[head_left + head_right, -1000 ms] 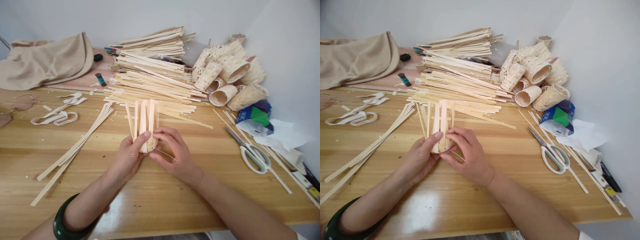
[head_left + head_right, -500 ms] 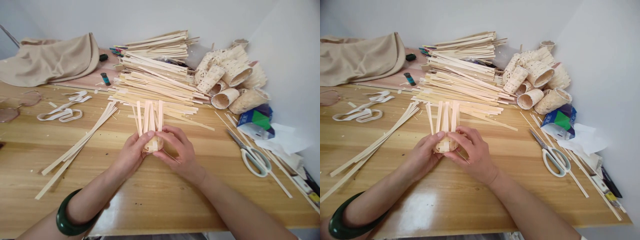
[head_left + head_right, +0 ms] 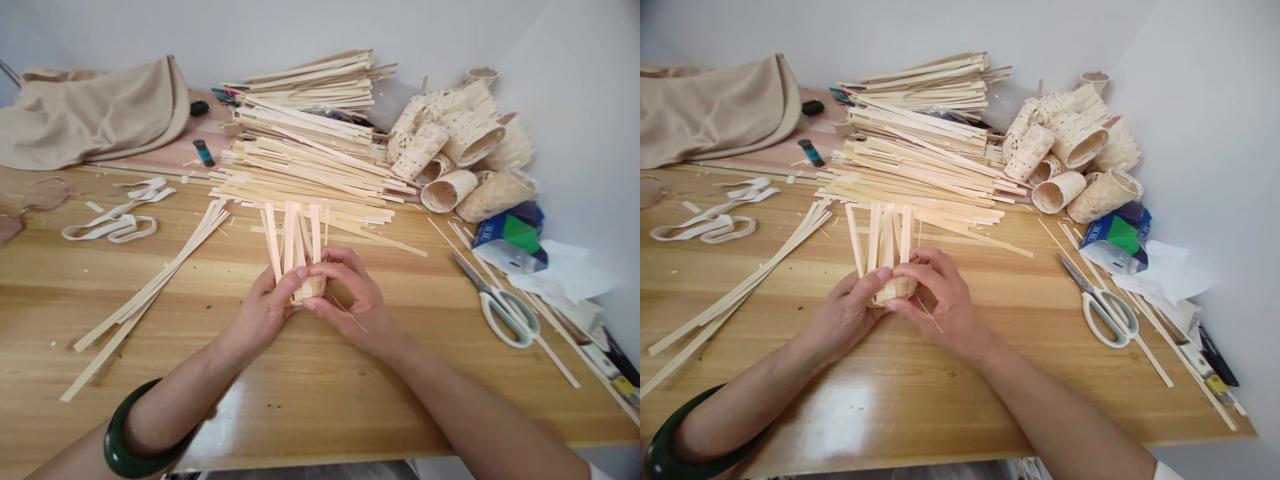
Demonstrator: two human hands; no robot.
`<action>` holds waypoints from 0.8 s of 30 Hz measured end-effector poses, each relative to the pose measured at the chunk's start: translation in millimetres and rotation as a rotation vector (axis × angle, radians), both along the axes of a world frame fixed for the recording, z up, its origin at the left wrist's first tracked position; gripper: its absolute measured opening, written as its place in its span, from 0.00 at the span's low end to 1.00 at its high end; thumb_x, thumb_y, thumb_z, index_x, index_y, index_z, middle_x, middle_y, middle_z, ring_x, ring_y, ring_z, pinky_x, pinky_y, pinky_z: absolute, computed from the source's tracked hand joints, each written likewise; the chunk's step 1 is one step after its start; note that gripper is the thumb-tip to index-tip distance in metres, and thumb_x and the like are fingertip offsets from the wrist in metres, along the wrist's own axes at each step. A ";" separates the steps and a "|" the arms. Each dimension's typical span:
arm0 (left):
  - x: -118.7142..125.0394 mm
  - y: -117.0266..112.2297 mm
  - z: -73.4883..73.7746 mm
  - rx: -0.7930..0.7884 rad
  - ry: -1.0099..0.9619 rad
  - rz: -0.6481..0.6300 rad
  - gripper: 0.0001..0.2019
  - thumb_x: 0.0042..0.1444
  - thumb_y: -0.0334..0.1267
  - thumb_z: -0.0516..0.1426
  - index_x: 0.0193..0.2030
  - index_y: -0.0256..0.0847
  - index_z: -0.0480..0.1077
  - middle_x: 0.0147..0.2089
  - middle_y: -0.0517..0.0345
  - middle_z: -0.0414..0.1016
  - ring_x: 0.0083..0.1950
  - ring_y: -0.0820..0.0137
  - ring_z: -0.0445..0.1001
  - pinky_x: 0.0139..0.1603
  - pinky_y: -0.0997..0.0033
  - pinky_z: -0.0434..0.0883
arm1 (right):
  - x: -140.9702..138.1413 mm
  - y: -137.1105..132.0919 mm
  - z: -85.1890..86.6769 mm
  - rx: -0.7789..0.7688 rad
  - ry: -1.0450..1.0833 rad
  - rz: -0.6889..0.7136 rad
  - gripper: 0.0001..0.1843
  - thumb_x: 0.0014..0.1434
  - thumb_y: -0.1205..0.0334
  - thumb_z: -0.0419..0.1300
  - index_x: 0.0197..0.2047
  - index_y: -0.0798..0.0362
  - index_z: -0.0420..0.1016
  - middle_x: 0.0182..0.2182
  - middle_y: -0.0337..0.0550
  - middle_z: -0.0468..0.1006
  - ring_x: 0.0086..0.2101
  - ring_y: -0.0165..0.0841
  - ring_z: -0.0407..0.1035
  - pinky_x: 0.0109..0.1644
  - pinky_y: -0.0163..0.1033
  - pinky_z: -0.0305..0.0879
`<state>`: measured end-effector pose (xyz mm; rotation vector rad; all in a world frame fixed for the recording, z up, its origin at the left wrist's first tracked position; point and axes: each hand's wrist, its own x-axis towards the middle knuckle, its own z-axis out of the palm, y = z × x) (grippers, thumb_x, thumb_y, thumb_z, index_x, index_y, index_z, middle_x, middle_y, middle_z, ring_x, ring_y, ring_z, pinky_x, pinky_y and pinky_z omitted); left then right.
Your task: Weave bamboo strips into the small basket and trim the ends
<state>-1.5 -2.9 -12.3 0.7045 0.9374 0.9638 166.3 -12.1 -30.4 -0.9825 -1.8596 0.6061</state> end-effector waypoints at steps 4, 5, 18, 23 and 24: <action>1.1 1.4 3.9 -0.012 -0.072 0.058 0.22 0.53 0.48 0.69 0.50 0.37 0.79 0.50 0.48 0.84 0.53 0.53 0.81 0.46 0.59 0.82 | -1.9 -1.3 1.4 0.132 -0.024 -0.036 0.26 0.66 0.54 0.66 0.65 0.40 0.69 0.59 0.48 0.71 0.60 0.43 0.69 0.63 0.53 0.75; 1.0 2.2 4.5 -0.015 -0.097 0.070 0.22 0.52 0.48 0.70 0.49 0.37 0.79 0.48 0.49 0.85 0.52 0.54 0.82 0.46 0.59 0.83 | -2.2 -1.4 2.3 0.144 -0.008 -0.052 0.29 0.65 0.54 0.67 0.67 0.40 0.67 0.60 0.49 0.71 0.61 0.44 0.68 0.63 0.53 0.75; -6.6 10.6 3.1 -0.050 -0.197 0.076 0.20 0.43 0.46 0.76 0.39 0.35 0.84 0.37 0.52 0.85 0.36 0.67 0.81 0.39 0.71 0.81 | 2.1 2.3 -0.6 0.124 -0.033 -0.070 0.23 0.67 0.62 0.65 0.64 0.42 0.72 0.60 0.50 0.70 0.56 0.40 0.73 0.63 0.52 0.74; -4.6 8.7 4.9 -0.081 -0.184 0.076 0.20 0.39 0.45 0.77 0.36 0.33 0.84 0.36 0.53 0.85 0.36 0.70 0.80 0.39 0.75 0.81 | -1.2 -1.0 5.0 0.188 -0.075 0.002 0.24 0.66 0.59 0.67 0.64 0.42 0.71 0.56 0.49 0.75 0.57 0.41 0.72 0.62 0.51 0.74; -3.7 8.0 5.6 -0.083 -0.175 0.079 0.20 0.38 0.44 0.77 0.35 0.33 0.84 0.35 0.53 0.85 0.36 0.71 0.79 0.38 0.77 0.80 | -1.8 -1.4 5.7 0.182 -0.080 0.010 0.23 0.66 0.59 0.67 0.63 0.42 0.71 0.55 0.48 0.76 0.56 0.41 0.73 0.61 0.50 0.75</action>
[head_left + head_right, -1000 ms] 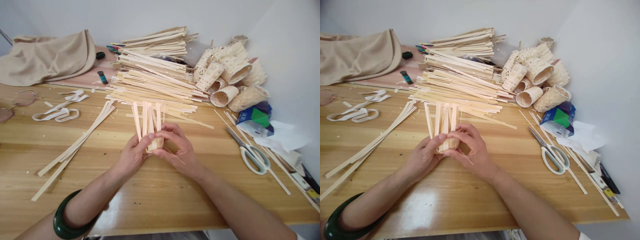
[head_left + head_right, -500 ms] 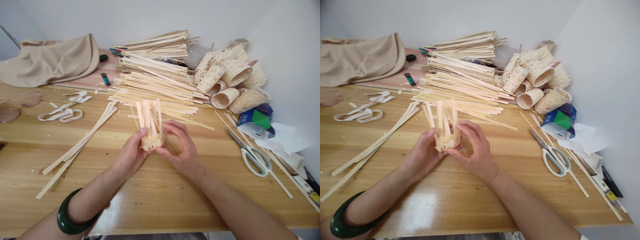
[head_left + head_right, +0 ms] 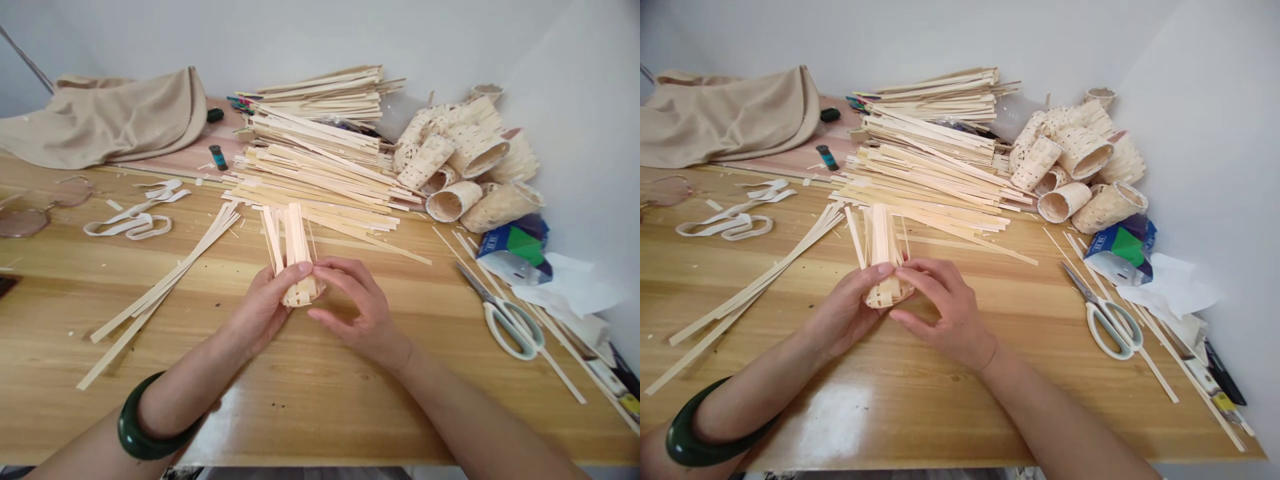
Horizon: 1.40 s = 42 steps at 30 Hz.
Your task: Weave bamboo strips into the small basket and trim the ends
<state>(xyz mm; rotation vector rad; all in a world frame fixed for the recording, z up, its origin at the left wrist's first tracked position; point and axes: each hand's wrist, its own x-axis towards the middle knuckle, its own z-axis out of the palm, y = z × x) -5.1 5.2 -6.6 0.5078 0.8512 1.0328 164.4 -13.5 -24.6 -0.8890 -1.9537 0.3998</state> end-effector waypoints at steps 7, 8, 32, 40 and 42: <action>5.8 -4.6 1.6 -0.006 0.006 -0.018 0.22 0.39 0.45 0.77 0.39 0.35 0.83 0.32 0.56 0.83 0.33 0.70 0.79 0.33 0.74 0.79 | -2.0 -1.9 1.4 -0.030 0.012 -0.045 0.17 0.67 0.54 0.65 0.58 0.43 0.73 0.51 0.46 0.79 0.52 0.39 0.76 0.57 0.48 0.78; 6.4 -5.4 0.9 -0.005 0.002 -0.027 0.21 0.40 0.46 0.77 0.38 0.35 0.83 0.31 0.55 0.82 0.32 0.71 0.78 0.32 0.76 0.79 | -1.7 -2.0 1.6 -0.037 0.016 -0.047 0.17 0.67 0.54 0.65 0.57 0.43 0.73 0.50 0.46 0.79 0.52 0.39 0.76 0.57 0.48 0.78; 13.6 -12.6 -2.6 -0.012 0.092 0.047 0.20 0.47 0.47 0.73 0.42 0.36 0.79 0.35 0.56 0.82 0.37 0.65 0.79 0.38 0.67 0.78 | 0.0 -1.1 1.9 -0.355 0.181 0.129 0.21 0.62 0.60 0.68 0.56 0.44 0.70 0.56 0.48 0.75 0.58 0.41 0.71 0.60 0.50 0.76; 2.2 -2.9 2.1 0.052 -0.050 -0.038 0.19 0.49 0.48 0.71 0.40 0.35 0.82 0.37 0.50 0.84 0.42 0.59 0.82 0.44 0.64 0.79 | -0.5 -0.5 1.9 -0.355 0.218 0.007 0.21 0.63 0.61 0.67 0.57 0.45 0.70 0.55 0.46 0.76 0.52 0.36 0.74 0.55 0.45 0.79; 1.5 -2.1 -0.4 0.060 -0.014 -0.016 0.17 0.50 0.46 0.71 0.41 0.35 0.82 0.37 0.50 0.85 0.41 0.61 0.82 0.44 0.66 0.79 | -1.2 -0.4 2.2 -0.358 0.248 0.028 0.20 0.63 0.60 0.67 0.57 0.45 0.70 0.54 0.46 0.77 0.51 0.36 0.75 0.54 0.44 0.80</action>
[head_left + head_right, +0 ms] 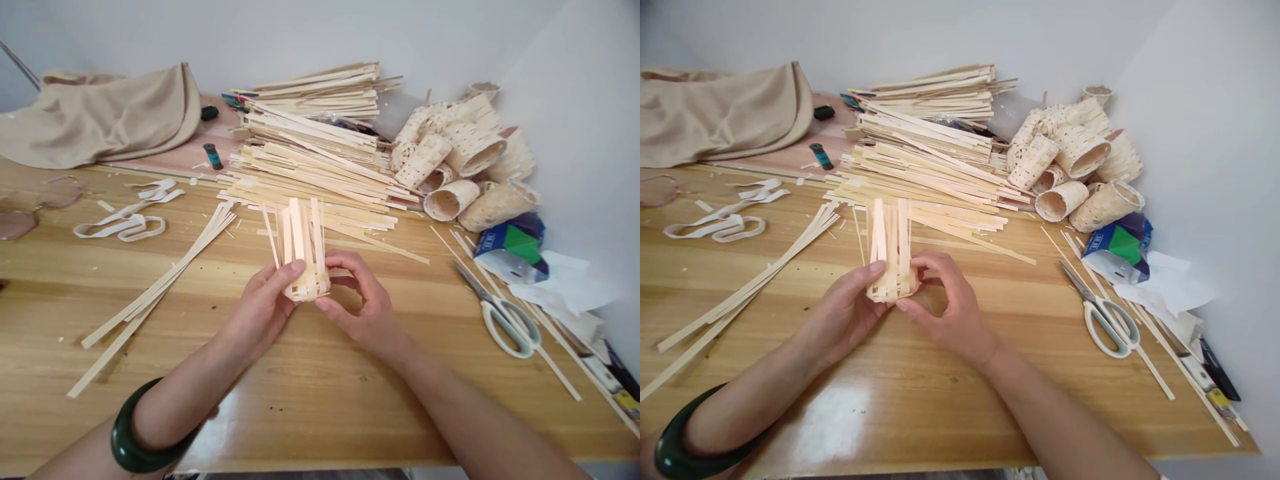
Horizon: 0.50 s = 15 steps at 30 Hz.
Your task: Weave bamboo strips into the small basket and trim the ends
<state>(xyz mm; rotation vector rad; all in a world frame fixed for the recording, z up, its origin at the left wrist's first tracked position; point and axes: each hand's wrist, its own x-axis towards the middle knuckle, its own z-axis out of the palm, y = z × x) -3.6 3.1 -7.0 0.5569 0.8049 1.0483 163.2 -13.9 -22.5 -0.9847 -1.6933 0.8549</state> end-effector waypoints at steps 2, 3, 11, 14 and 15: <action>1.1 -0.6 -2.6 0.004 0.009 0.022 0.18 0.50 0.46 0.72 0.42 0.35 0.82 0.38 0.50 0.85 0.41 0.61 0.82 0.44 0.66 0.79 | -1.4 -0.9 -0.1 0.006 0.001 0.013 0.21 0.61 0.59 0.69 0.55 0.45 0.71 0.54 0.46 0.77 0.52 0.37 0.75 0.54 0.45 0.81; 2.0 -1.2 -3.4 0.006 0.003 0.021 0.19 0.49 0.47 0.72 0.42 0.35 0.82 0.39 0.49 0.85 0.42 0.60 0.82 0.44 0.66 0.79 | -2.4 -1.6 -0.2 0.004 0.001 0.008 0.21 0.60 0.59 0.70 0.55 0.45 0.71 0.54 0.46 0.77 0.51 0.37 0.75 0.54 0.45 0.81; 2.9 -5.0 -1.5 0.037 -0.036 -0.059 0.19 0.47 0.45 0.73 0.42 0.37 0.82 0.41 0.49 0.85 0.43 0.60 0.83 0.40 0.69 0.79 | -7.2 -3.6 -1.6 -0.233 0.178 -0.002 0.22 0.58 0.55 0.71 0.52 0.44 0.69 0.50 0.43 0.78 0.48 0.36 0.75 0.54 0.45 0.80; 0.7 -5.3 -2.2 0.052 -0.002 -0.070 0.23 0.47 0.45 0.73 0.48 0.36 0.81 0.42 0.47 0.86 0.47 0.56 0.83 0.44 0.65 0.79 | -6.1 -2.0 -3.4 -0.302 0.249 0.054 0.23 0.57 0.53 0.72 0.52 0.44 0.69 0.52 0.44 0.77 0.47 0.36 0.75 0.49 0.44 0.81; 0.2 -5.4 -2.7 0.048 0.013 -0.069 0.24 0.47 0.45 0.73 0.49 0.36 0.81 0.41 0.47 0.86 0.47 0.55 0.83 0.45 0.64 0.79 | -5.8 -1.5 -4.0 -0.314 0.265 0.069 0.23 0.57 0.52 0.72 0.51 0.44 0.69 0.53 0.44 0.76 0.47 0.35 0.75 0.48 0.43 0.81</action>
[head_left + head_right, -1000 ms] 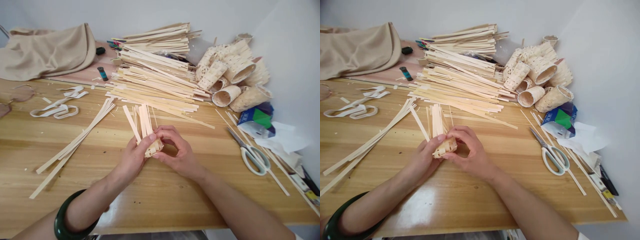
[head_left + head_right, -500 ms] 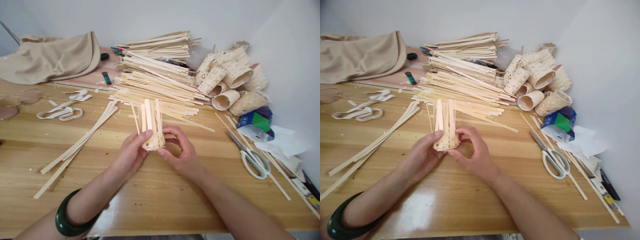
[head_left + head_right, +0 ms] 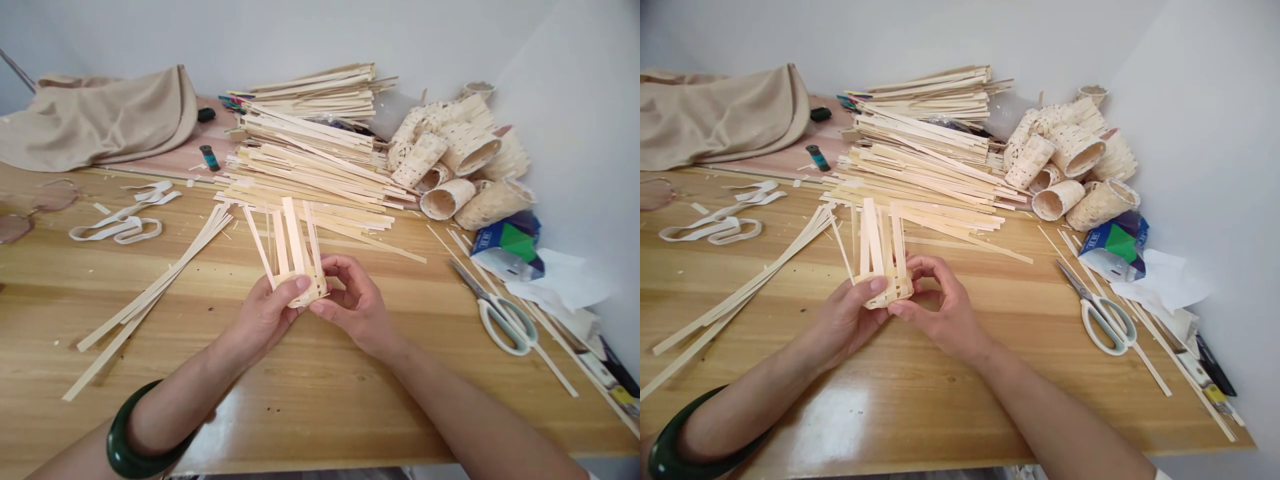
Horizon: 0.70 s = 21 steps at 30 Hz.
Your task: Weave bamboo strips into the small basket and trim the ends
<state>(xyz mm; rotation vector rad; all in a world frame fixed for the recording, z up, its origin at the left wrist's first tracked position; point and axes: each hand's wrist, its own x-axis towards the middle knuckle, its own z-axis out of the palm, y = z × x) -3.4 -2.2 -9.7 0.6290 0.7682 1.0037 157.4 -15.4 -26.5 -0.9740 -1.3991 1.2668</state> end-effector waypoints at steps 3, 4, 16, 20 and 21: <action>0.2 0.3 -1.1 -0.018 0.025 -0.003 0.24 0.45 0.45 0.74 0.47 0.35 0.81 0.39 0.47 0.85 0.44 0.56 0.83 0.44 0.63 0.79 | 0.5 0.7 -1.1 0.021 0.005 0.008 0.21 0.58 0.53 0.72 0.50 0.44 0.69 0.50 0.43 0.76 0.46 0.34 0.75 0.48 0.42 0.81; 0.8 0.5 -1.1 -0.023 0.020 -0.002 0.22 0.44 0.45 0.74 0.45 0.35 0.82 0.39 0.47 0.85 0.43 0.56 0.83 0.43 0.63 0.79 | 0.5 0.7 -1.2 0.040 -0.009 0.001 0.20 0.58 0.54 0.72 0.49 0.44 0.69 0.49 0.42 0.76 0.46 0.34 0.75 0.48 0.42 0.81; 0.1 6.0 3.1 0.023 -0.039 0.107 0.16 0.52 0.45 0.69 0.44 0.38 0.81 0.43 0.50 0.86 0.53 0.53 0.81 0.52 0.59 0.79 | 7.1 1.5 -1.7 0.445 -0.359 -0.135 0.20 0.65 0.60 0.65 0.60 0.42 0.73 0.56 0.48 0.73 0.58 0.40 0.72 0.58 0.48 0.80; -3.0 7.1 1.0 0.020 0.007 0.109 0.19 0.51 0.48 0.70 0.43 0.35 0.82 0.39 0.49 0.86 0.45 0.56 0.83 0.47 0.62 0.80 | 7.0 1.9 -3.7 0.414 -0.334 -0.113 0.21 0.65 0.62 0.66 0.60 0.42 0.73 0.57 0.48 0.72 0.57 0.39 0.72 0.56 0.46 0.82; -2.8 6.9 0.8 0.016 0.005 0.107 0.19 0.50 0.48 0.70 0.43 0.35 0.82 0.40 0.49 0.86 0.45 0.56 0.83 0.46 0.62 0.80 | 6.9 2.0 -4.0 0.415 -0.327 -0.100 0.21 0.65 0.62 0.66 0.60 0.42 0.74 0.57 0.48 0.72 0.57 0.38 0.72 0.56 0.45 0.82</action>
